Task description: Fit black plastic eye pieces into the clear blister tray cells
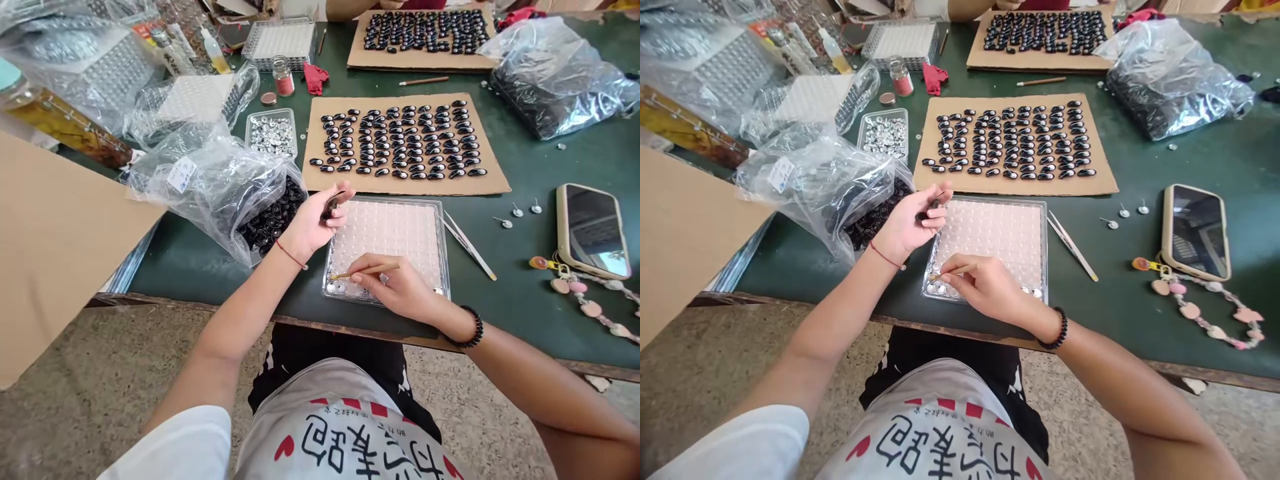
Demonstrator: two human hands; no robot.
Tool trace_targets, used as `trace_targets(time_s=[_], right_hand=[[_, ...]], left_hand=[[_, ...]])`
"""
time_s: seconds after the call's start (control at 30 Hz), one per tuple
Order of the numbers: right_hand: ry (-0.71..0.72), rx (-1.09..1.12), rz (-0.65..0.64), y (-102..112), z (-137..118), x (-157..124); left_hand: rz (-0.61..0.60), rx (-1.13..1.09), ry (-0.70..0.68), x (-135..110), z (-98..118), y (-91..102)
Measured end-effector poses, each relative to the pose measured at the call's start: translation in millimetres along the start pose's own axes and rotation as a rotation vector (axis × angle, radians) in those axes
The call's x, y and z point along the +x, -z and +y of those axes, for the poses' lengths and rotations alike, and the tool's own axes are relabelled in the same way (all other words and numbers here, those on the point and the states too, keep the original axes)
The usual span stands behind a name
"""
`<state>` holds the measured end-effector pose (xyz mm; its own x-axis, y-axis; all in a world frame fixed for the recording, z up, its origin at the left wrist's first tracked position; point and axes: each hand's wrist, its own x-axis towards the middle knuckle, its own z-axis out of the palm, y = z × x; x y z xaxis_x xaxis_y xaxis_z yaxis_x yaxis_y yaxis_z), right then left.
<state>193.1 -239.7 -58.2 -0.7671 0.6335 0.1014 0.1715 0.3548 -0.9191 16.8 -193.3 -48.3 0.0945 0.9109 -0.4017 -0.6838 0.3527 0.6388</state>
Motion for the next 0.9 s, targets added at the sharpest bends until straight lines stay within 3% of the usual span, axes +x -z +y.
trace_targets(time_s=[0.17, 0.27, 0.37, 0.5, 0.77, 0.9], right_hand=[[0.006, 0.050, 0.091, 3.4, 3.2, -0.7], [0.011, 0.074, 0.247, 12.6, 5.5, -0.8], [0.000, 0.044, 0.395, 25.5, 8.2, 1.8], [0.013, 0.097, 0.549, 40.7, 13.3, 6.9], [0.031, 0.313, 0.650, 46.9, 16.1, 8.2], [0.046, 0.401, 0.750, 56.1, 12.5, 5.7]], left_hand=[[0.063, -0.015, -0.021, -0.3, -2.7, -0.7], [-0.041, 0.167, -0.039, -2.8, -4.5, -1.9], [-0.125, 0.551, -0.202, -7.4, -6.2, -3.5], [-0.056, 0.856, -0.455, -8.3, -9.1, -4.3], [-0.125, 0.862, -0.369, -1.1, -21.6, -3.6], [-0.089, 0.714, -0.328, 0.4, 1.9, 0.7]])
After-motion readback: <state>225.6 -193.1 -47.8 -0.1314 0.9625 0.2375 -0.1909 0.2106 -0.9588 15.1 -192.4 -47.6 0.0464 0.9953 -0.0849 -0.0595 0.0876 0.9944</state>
